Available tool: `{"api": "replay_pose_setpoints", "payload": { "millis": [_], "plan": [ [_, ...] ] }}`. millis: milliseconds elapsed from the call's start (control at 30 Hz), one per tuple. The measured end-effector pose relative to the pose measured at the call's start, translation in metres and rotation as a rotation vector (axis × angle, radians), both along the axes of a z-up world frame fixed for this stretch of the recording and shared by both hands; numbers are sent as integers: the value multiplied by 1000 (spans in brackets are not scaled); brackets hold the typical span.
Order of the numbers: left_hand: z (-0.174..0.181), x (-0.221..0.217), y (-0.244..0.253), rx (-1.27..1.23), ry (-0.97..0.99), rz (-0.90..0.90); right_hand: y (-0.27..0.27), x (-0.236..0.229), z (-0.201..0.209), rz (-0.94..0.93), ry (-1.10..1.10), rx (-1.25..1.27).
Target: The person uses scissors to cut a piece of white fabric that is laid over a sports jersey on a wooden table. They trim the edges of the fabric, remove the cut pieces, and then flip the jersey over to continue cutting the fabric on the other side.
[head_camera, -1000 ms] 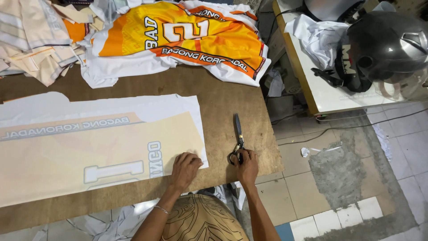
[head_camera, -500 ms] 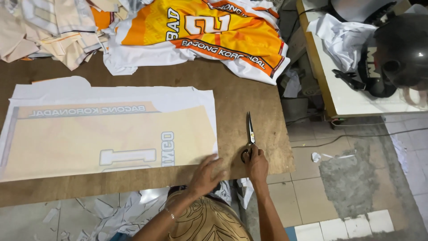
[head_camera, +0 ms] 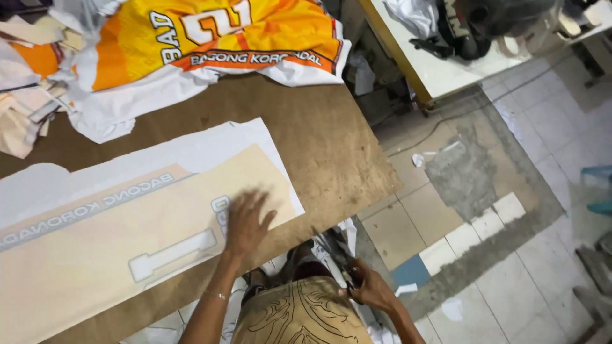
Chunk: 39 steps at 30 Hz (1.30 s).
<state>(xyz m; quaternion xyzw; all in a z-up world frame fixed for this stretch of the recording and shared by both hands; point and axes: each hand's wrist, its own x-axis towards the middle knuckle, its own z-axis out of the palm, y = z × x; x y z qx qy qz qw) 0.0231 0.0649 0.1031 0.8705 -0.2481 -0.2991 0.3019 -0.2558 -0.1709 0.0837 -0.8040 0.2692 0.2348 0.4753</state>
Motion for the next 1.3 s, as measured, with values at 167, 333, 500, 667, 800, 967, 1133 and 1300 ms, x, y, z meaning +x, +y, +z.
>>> {"api": "replay_pose_setpoints", "payload": {
  "millis": [167, 333, 500, 667, 800, 967, 1133, 1300],
  "plan": [
    [-71, 15, 17, 82, -613, -17, 47, 41, 10, -147, 74, -17],
    [-71, 16, 16, 184, -599, -65, 58, 77, 8, -278, 6, 7],
    [-72, 16, 17, 284, -571, -100, 54, 77, -15, -323, -122, 36],
    [-74, 14, 17, 257, -639, -76, 65, 69, -21, -459, -191, 181],
    [-80, 13, 18, 251, -662, -84, 66, 82, -7, -343, -130, -1],
    [-82, 14, 19, 191, -725, -68, 73, 117, 44, -334, -68, -28],
    [-84, 14, 17, 221, -710, -61, 83, 106, -11, -359, -85, -68],
    [-81, 14, 16, 264, -665, -64, 104, 120, 14, -422, -29, -24]
  ]
}}
